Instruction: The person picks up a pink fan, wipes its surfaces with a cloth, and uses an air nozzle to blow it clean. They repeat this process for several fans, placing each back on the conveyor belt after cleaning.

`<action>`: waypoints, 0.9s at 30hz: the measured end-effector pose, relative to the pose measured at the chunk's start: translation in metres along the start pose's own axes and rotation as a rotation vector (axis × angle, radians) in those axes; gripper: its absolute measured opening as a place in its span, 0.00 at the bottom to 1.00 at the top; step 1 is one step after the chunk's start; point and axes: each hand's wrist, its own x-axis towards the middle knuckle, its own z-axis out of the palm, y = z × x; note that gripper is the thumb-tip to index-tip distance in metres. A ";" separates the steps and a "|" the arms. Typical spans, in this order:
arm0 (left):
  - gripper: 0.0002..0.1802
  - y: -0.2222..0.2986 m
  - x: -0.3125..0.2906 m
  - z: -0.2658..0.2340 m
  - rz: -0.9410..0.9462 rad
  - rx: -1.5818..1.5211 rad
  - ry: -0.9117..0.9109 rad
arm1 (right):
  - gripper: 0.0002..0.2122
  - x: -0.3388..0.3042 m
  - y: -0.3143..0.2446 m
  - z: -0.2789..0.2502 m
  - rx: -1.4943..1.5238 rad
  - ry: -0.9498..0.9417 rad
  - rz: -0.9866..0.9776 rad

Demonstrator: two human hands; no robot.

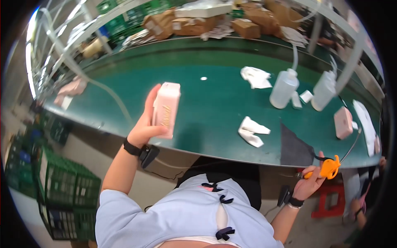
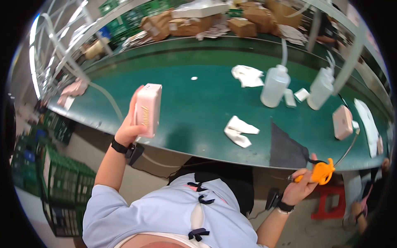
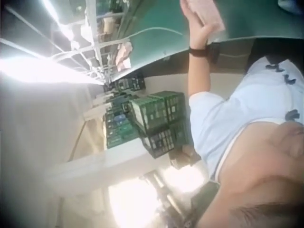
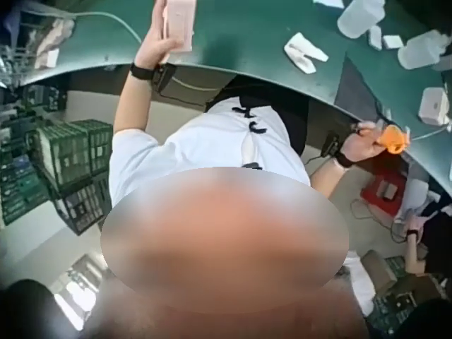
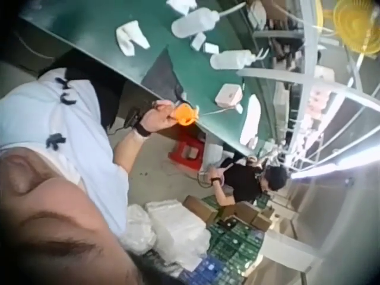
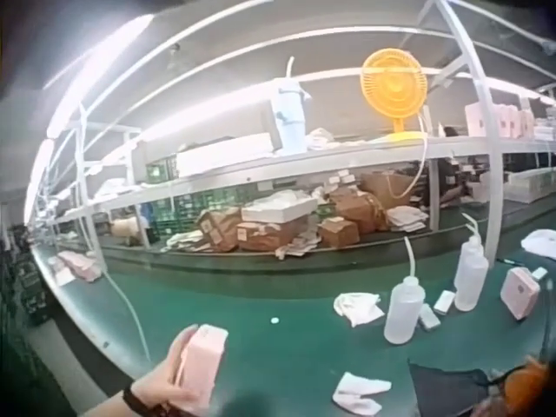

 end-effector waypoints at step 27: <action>0.57 0.039 -0.153 -0.064 -0.099 -0.514 0.619 | 0.16 -0.070 -0.052 0.184 -0.465 -1.457 -0.545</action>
